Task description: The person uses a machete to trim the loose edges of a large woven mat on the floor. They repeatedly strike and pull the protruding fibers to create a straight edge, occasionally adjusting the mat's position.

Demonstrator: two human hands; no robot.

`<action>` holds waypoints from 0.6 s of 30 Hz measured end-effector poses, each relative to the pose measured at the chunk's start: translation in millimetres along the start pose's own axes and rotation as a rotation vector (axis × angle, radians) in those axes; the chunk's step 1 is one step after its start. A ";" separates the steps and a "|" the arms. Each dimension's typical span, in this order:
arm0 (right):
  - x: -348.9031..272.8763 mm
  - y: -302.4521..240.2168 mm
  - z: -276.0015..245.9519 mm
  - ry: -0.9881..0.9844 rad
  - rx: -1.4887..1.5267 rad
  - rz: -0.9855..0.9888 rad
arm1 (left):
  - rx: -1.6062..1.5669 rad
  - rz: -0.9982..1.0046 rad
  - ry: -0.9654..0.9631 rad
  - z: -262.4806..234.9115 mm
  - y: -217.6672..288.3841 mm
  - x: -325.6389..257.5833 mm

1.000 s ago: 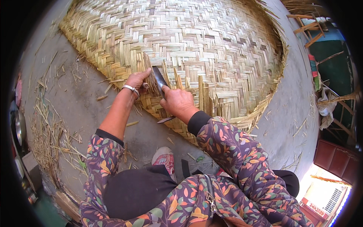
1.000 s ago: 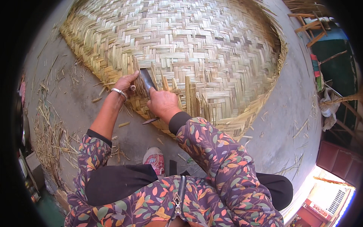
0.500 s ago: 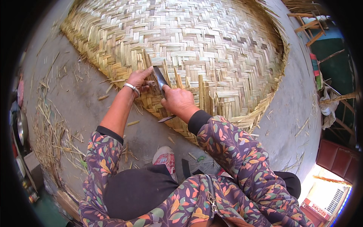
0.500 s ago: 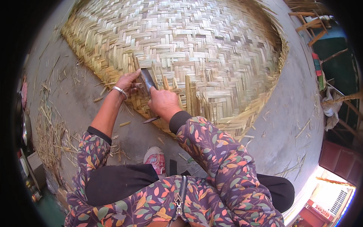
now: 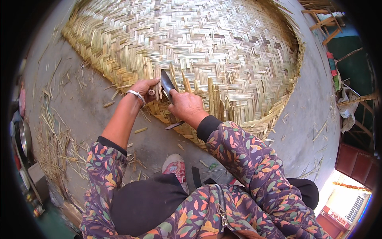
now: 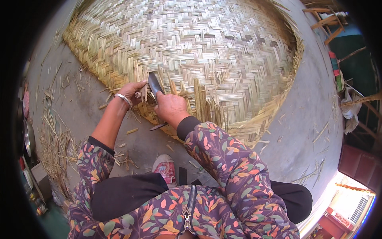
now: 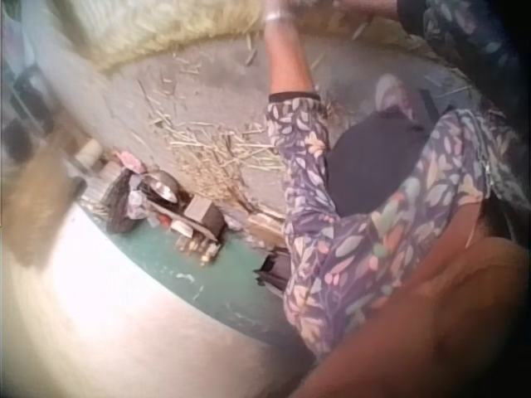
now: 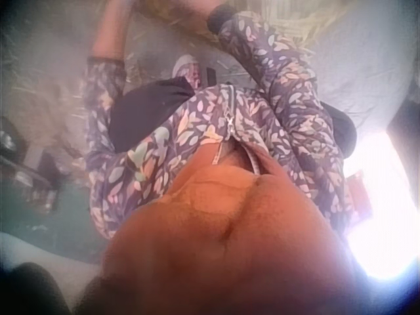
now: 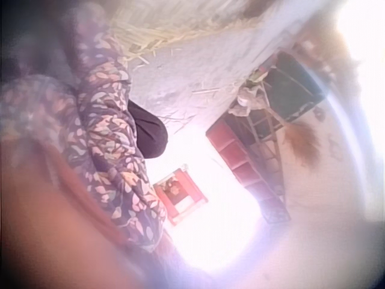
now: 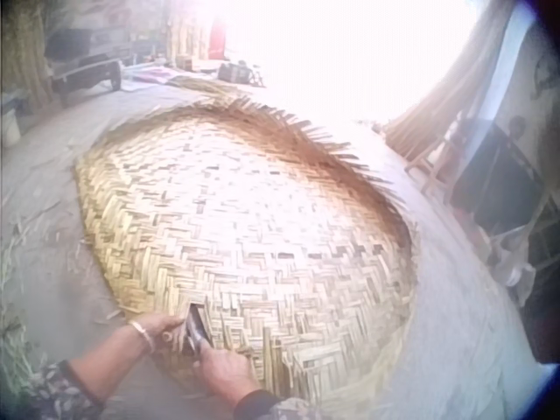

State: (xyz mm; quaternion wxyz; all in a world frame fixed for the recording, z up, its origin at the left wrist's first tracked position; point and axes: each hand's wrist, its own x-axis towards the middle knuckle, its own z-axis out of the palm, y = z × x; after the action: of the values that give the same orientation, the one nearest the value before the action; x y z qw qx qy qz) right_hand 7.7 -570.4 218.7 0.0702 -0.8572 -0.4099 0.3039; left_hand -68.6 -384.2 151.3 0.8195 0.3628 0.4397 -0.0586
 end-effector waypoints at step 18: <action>7.1 33.1 -8.7 -0.005 -0.014 -0.030 | 0.216 0.072 0.268 42.1 -1.1 47.4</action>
State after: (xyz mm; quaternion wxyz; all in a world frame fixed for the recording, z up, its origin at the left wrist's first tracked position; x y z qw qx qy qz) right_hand 37.9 -585.7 210.2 0.0680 -0.8506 -0.4249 0.3021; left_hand -11.7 -401.7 129.2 0.7115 0.4687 0.5227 -0.0273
